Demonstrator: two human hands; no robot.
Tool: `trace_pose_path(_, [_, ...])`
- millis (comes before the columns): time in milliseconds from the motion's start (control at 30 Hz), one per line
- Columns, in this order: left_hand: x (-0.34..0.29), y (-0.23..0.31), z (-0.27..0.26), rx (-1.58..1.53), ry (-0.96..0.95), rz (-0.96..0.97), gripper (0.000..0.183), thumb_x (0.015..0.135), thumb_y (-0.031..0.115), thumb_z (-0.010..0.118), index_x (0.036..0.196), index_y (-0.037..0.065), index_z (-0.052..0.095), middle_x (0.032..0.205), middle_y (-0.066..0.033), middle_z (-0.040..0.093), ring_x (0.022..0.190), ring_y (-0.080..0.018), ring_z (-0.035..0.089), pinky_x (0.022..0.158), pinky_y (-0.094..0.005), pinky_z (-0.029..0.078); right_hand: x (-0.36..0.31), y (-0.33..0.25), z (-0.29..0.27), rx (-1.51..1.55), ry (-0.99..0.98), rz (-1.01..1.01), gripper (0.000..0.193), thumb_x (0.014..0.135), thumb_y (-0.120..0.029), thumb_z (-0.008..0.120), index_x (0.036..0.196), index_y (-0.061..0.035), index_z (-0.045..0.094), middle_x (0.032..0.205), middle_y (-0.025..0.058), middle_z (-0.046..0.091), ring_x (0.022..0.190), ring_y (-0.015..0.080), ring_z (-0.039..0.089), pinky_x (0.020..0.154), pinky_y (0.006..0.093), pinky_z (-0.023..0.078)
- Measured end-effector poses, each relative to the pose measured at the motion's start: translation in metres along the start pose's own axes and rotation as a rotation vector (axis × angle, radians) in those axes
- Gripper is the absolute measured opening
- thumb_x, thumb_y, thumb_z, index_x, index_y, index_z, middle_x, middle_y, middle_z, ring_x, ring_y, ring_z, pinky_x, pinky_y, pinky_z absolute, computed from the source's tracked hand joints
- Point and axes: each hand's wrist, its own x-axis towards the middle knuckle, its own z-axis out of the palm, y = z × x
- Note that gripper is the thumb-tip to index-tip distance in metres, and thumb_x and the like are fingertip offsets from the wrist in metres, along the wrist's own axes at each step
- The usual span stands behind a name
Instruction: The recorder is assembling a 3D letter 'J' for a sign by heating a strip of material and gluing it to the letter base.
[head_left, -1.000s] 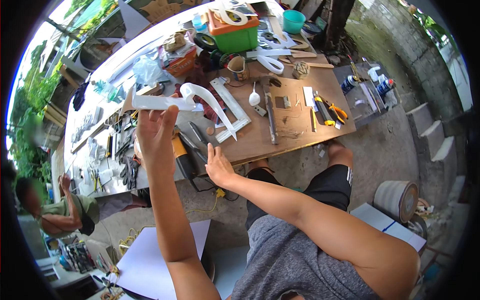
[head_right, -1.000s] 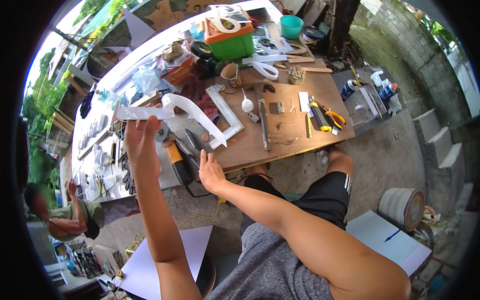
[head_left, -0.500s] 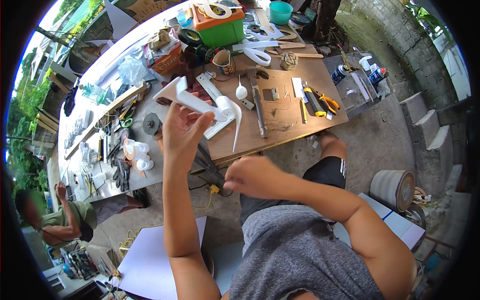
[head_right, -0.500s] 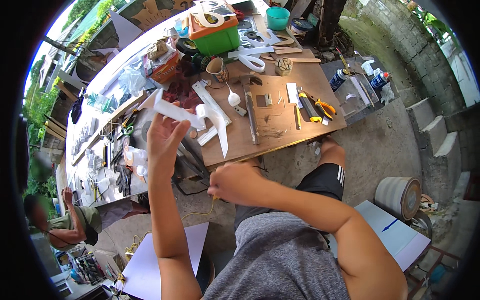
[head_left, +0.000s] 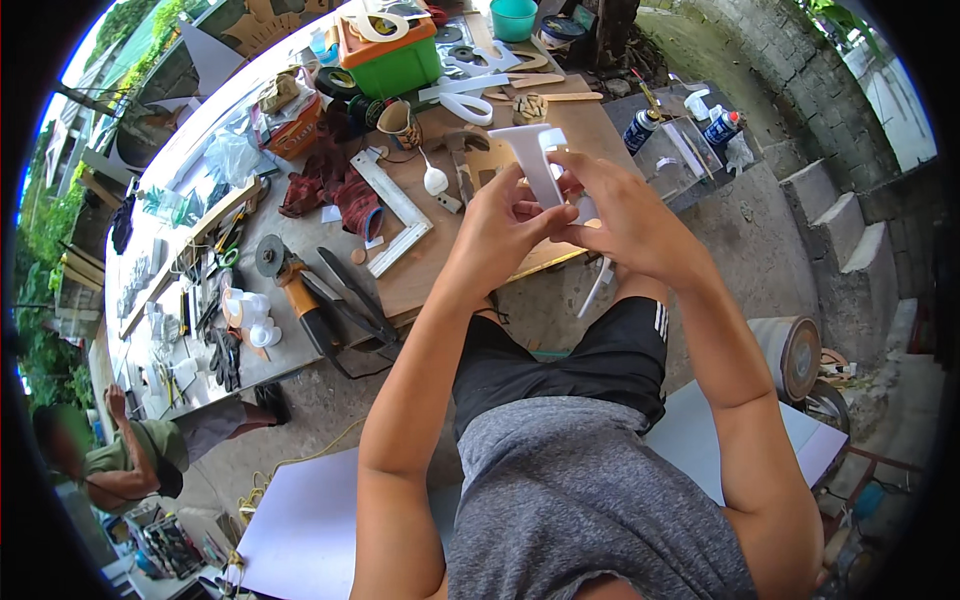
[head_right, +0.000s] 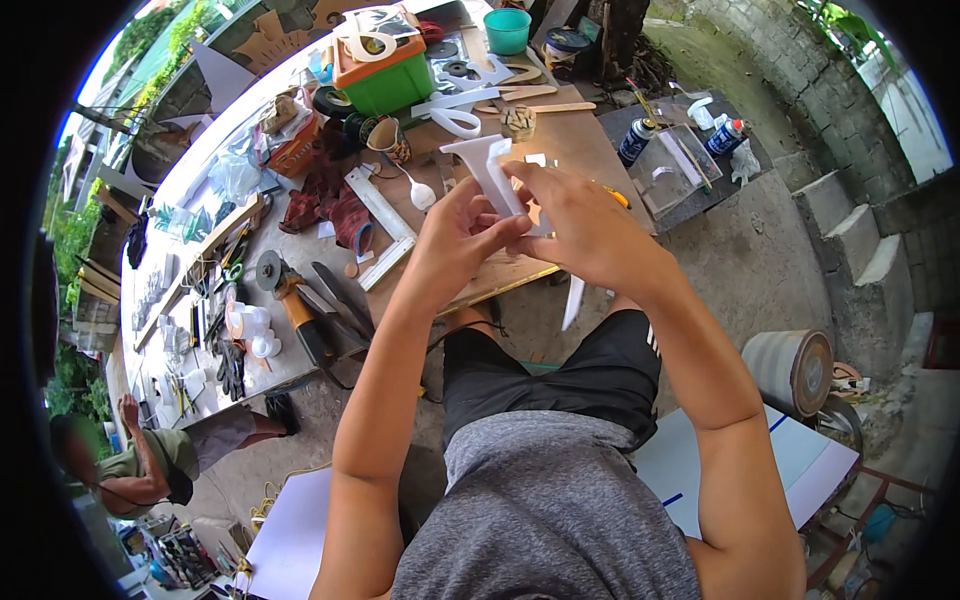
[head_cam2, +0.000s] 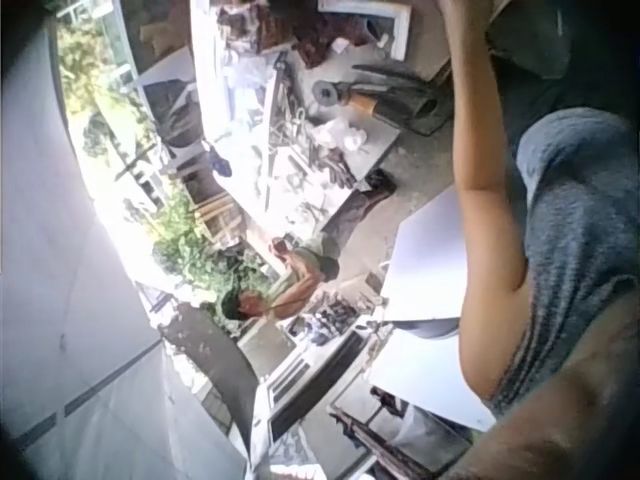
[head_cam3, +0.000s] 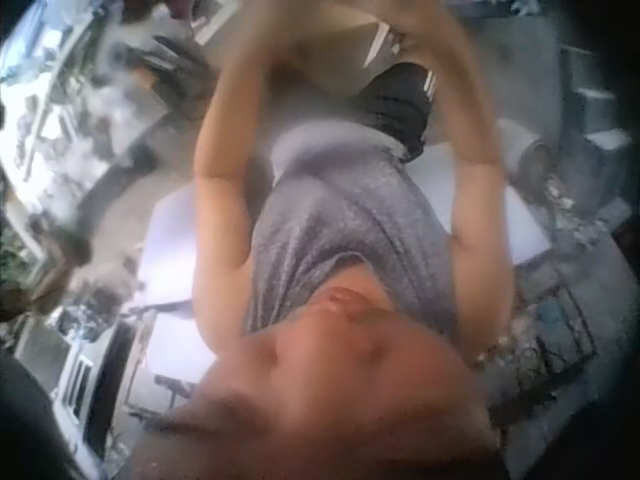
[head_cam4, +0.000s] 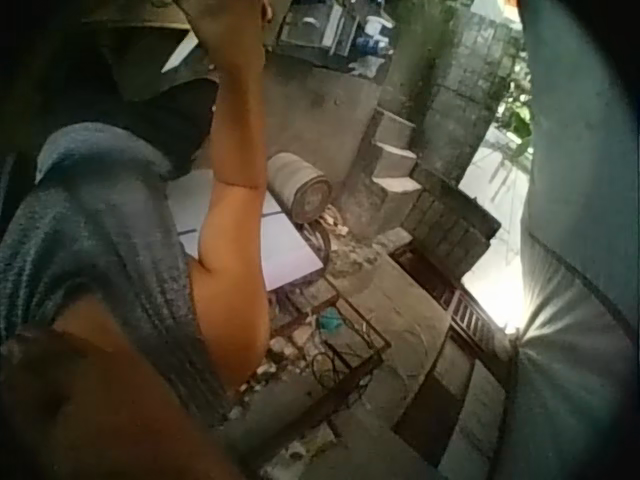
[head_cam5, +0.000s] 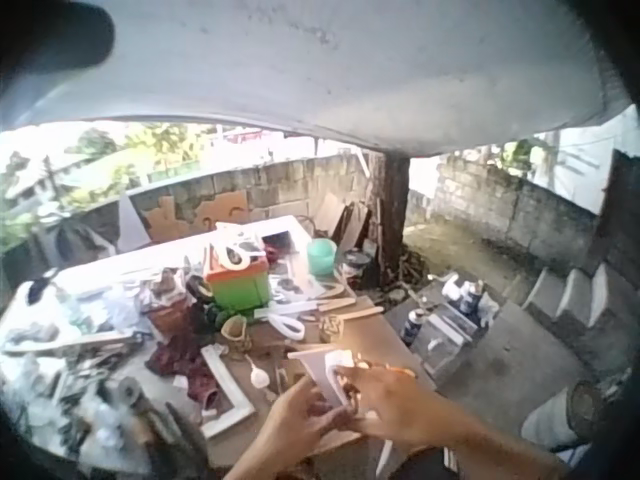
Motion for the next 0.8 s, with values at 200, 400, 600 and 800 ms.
trace_pose_path(200, [0.014,-0.024,0.020,0.009,0.003,-0.020,0.051,0.098,0.022,0.072,0.136,-0.005,0.052,0.117,-0.0131,0.067,0.104,-0.0167,0.066,0.091,-0.0297,0.053,-0.010,0.023,-0.002,0.060,0.111,0.043,0.058,0.080,-0.018,0.080,0.132,-0.0029,0.058,0.098,0.0173,0.070,0.088,0.0332,0.070,0.078,0.0414,0.053])
trace_pose_path(400, [-0.030,-0.061,0.054,0.061,0.491,0.105,0.040,0.104,0.030,0.063,0.123,-0.004,0.056,0.109,-0.0107,0.065,0.102,-0.0152,0.062,0.090,-0.0284,0.049,-0.011,0.036,0.000,0.019,0.121,0.109,0.055,0.084,-0.023,0.074,0.131,0.0006,0.058,0.090,0.0180,0.069,0.083,0.0329,0.070,0.076,0.0415,0.053])
trace_pose_path(600, [-0.127,-0.148,0.082,-0.808,0.162,-0.761,0.074,0.100,0.066,0.049,0.135,0.001,0.045,0.118,-0.0171,0.065,0.095,-0.0228,0.063,0.087,-0.0345,0.051,-0.012,0.041,0.013,0.056,0.186,0.168,0.049,0.088,-0.021,0.069,0.126,0.0068,0.057,0.084,0.0159,0.065,0.076,0.0307,0.066,0.074,0.0401,0.052])
trace_pose_path(800, [-0.054,-0.158,0.083,-1.076,0.409,-0.374,0.097,0.098,0.066,0.051,0.158,0.001,0.012,0.150,-0.0242,0.043,0.139,-0.0355,0.045,0.120,-0.0464,0.033,-0.022,0.047,0.024,0.148,0.182,0.210,0.048,0.089,-0.021,0.070,0.125,0.0075,0.056,0.088,0.0152,0.064,0.081,0.0273,0.066,0.074,0.0382,0.051])
